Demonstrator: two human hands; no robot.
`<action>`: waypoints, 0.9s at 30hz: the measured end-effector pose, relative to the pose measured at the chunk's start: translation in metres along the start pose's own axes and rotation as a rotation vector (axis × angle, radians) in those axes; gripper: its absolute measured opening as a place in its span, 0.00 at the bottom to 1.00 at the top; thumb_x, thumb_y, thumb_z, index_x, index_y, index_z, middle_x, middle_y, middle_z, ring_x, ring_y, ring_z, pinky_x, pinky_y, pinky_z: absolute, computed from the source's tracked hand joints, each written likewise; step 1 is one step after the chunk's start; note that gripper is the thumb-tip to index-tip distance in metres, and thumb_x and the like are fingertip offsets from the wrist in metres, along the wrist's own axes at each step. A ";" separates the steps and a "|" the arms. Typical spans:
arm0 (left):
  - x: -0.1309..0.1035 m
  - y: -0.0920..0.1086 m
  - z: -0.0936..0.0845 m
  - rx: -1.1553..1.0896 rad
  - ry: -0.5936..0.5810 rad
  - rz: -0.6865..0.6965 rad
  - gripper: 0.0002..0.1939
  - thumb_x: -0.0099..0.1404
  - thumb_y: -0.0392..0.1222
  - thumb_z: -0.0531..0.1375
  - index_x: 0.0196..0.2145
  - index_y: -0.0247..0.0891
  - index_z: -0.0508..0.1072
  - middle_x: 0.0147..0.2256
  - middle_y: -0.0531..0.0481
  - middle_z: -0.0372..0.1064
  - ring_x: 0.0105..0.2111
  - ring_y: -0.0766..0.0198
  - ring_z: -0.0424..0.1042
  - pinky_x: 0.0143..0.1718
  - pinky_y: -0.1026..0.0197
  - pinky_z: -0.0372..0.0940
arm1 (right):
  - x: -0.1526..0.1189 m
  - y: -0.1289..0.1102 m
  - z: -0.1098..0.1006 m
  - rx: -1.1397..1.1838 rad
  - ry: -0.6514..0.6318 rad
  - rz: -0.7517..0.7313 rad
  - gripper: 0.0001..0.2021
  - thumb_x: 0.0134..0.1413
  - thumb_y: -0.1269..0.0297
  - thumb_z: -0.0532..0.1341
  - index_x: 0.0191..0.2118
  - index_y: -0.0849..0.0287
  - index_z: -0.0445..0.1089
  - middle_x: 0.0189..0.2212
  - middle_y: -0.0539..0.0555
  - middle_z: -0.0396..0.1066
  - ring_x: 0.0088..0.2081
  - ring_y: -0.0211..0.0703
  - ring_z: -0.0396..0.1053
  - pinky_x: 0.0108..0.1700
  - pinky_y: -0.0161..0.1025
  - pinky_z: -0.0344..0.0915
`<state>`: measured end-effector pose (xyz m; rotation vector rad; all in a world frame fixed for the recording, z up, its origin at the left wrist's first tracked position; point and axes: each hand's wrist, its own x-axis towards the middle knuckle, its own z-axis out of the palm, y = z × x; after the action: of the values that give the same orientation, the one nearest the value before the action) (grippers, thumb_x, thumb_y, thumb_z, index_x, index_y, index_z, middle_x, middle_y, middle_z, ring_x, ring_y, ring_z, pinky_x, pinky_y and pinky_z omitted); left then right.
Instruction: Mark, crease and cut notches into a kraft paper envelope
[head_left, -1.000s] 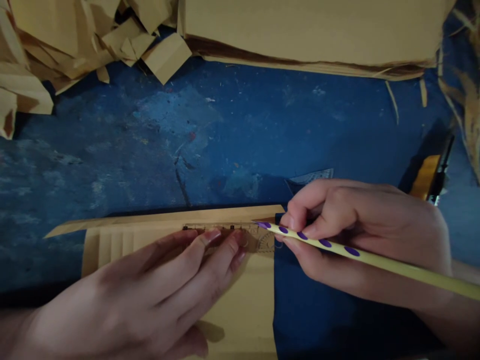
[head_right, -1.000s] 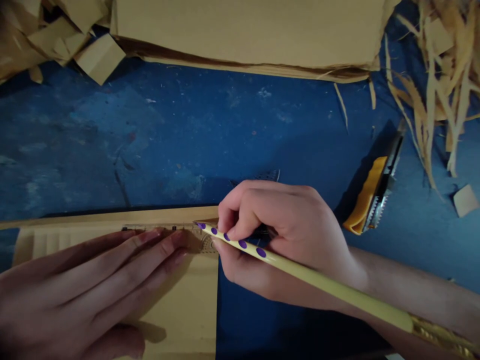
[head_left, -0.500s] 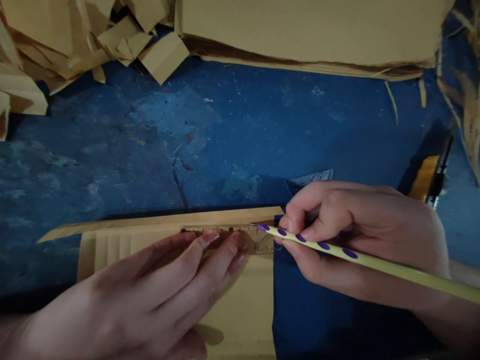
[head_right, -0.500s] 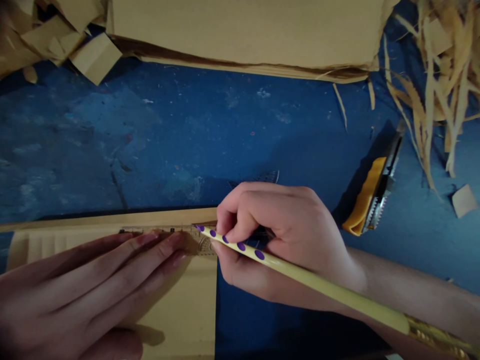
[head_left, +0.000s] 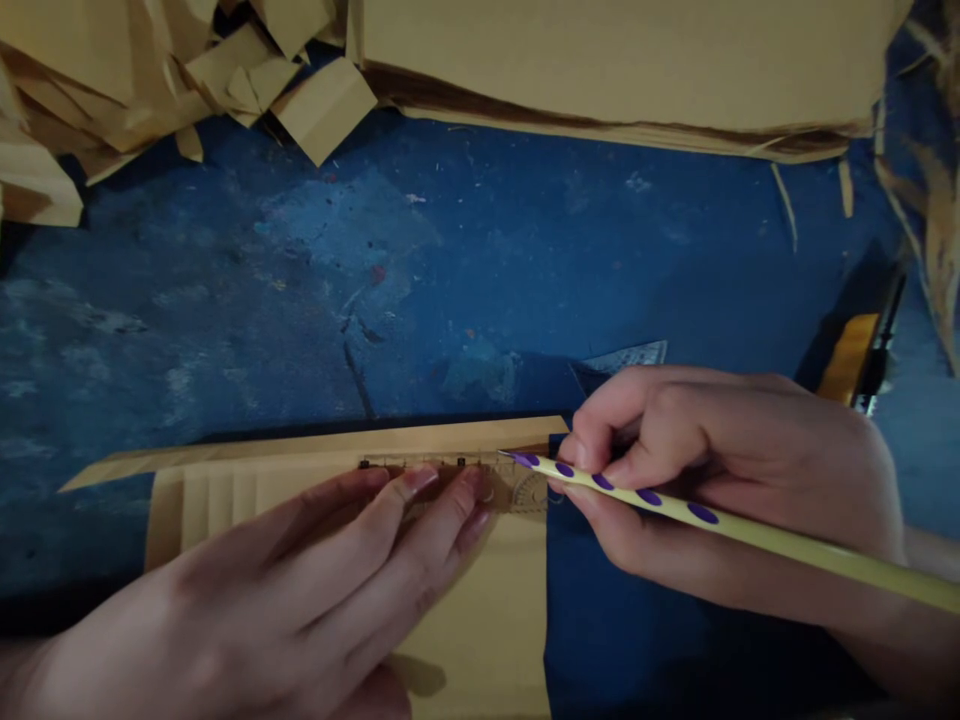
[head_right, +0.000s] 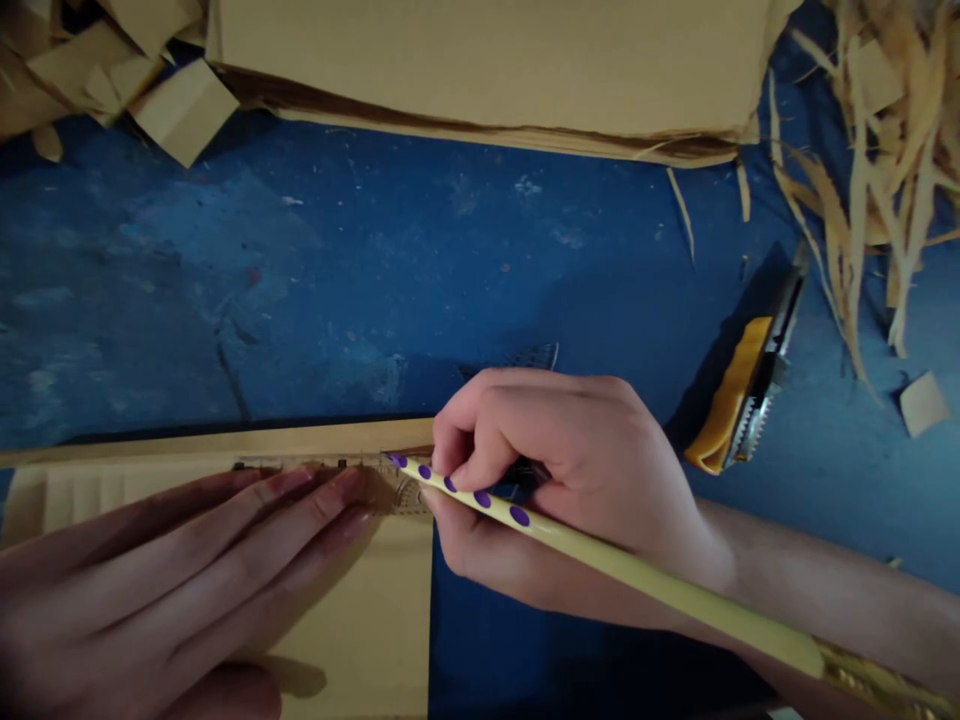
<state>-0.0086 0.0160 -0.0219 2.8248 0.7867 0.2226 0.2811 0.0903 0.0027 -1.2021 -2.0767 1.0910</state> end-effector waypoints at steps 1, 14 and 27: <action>0.000 0.000 0.000 -0.002 -0.004 0.000 0.33 0.80 0.56 0.51 0.73 0.34 0.61 0.77 0.47 0.49 0.73 0.56 0.56 0.80 0.51 0.39 | 0.000 0.000 0.000 0.001 0.001 -0.001 0.15 0.47 0.79 0.68 0.26 0.54 0.63 0.28 0.44 0.77 0.24 0.32 0.74 0.26 0.31 0.71; 0.000 -0.002 0.000 0.009 0.001 -0.001 0.33 0.79 0.57 0.51 0.73 0.36 0.62 0.77 0.49 0.50 0.75 0.57 0.54 0.80 0.52 0.40 | -0.003 -0.001 -0.001 0.010 0.032 0.001 0.16 0.48 0.80 0.68 0.28 0.53 0.63 0.29 0.45 0.77 0.25 0.35 0.75 0.26 0.34 0.73; -0.002 0.000 -0.002 0.010 -0.007 0.003 0.34 0.78 0.58 0.53 0.72 0.37 0.63 0.77 0.49 0.51 0.76 0.56 0.52 0.80 0.52 0.39 | -0.004 0.004 -0.008 -0.011 0.004 -0.061 0.15 0.51 0.79 0.68 0.29 0.54 0.63 0.29 0.46 0.76 0.25 0.32 0.75 0.27 0.30 0.74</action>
<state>-0.0104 0.0157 -0.0204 2.8345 0.7850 0.2093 0.2906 0.0905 0.0037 -1.1383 -2.1051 1.0497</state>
